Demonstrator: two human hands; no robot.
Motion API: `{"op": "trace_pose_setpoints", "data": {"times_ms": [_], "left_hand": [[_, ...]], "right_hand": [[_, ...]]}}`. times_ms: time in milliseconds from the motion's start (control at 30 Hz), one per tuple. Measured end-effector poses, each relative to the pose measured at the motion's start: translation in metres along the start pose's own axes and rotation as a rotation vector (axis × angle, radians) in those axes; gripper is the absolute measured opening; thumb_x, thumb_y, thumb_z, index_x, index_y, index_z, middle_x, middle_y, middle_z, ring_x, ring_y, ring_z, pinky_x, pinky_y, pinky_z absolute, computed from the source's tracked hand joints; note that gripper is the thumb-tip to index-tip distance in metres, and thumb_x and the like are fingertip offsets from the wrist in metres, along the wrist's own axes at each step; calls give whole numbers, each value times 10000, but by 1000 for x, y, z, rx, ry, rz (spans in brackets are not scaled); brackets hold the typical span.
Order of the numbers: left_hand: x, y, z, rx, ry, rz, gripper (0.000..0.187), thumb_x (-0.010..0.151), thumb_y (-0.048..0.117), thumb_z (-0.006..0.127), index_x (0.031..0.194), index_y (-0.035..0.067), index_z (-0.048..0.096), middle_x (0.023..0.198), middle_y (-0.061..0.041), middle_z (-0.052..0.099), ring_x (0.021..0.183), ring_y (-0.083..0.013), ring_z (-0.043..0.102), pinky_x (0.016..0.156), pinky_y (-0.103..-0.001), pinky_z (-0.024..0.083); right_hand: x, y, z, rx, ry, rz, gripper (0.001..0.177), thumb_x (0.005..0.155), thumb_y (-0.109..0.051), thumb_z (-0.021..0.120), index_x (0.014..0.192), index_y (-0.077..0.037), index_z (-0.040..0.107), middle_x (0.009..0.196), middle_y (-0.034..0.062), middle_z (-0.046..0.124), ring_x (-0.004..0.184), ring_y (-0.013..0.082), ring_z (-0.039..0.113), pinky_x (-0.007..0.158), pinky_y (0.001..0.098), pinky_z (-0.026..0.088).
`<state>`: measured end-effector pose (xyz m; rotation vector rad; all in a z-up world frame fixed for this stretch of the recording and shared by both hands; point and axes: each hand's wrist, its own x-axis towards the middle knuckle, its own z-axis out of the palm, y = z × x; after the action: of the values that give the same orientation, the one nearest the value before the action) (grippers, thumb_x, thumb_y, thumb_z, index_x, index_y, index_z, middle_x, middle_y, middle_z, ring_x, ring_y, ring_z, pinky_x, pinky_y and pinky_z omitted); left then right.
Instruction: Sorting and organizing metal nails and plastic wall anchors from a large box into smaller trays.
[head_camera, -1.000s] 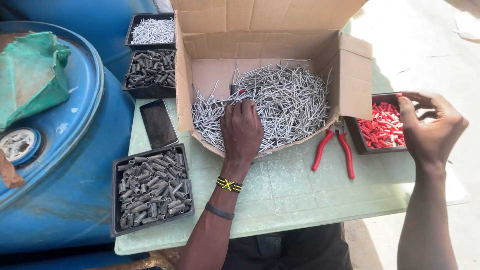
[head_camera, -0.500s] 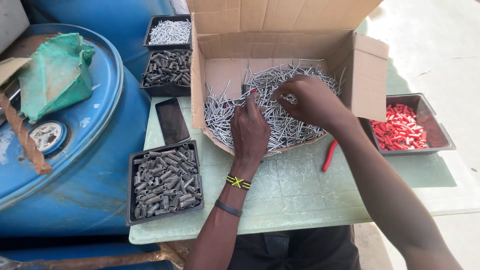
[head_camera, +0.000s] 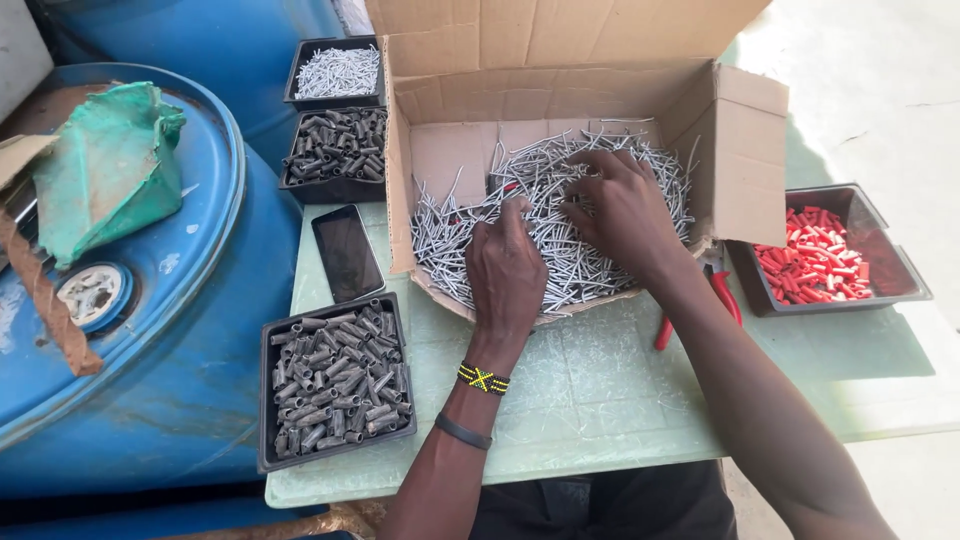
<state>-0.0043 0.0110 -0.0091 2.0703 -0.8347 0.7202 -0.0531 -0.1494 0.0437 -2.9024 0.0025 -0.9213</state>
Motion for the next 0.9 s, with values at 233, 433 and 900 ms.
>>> {"op": "trace_pose_setpoints", "data": {"times_ms": [233,433,900], "left_hand": [[6,7,-9,54,-30,16,274,924,19,548,1141,182,577,803,-86,742,775,-320,720,631,-455,577],[10,7,-10,53,-69,-9,247,937,22,536,1134,160,590,825,-104,738,795,-345,730,632,-481,587],[27,10,11,39,-119,98,441,969,77,591,1405,36,548,1278,-220,661,1173,-366,621,884,-581,543]], "right_hand": [[2,-6,-4,254,138,-22,100,877,-103,814,976,-102,823,1107,106,725,1046,364,673,839,477,519],[1,-6,4,456,214,36,128,1009,-150,741,1084,-60,691,847,119,745,806,327,739,695,418,569],[3,-4,-3,498,134,24,227,943,23,712,1170,35,715,880,200,770,782,399,754,639,449,594]]}}
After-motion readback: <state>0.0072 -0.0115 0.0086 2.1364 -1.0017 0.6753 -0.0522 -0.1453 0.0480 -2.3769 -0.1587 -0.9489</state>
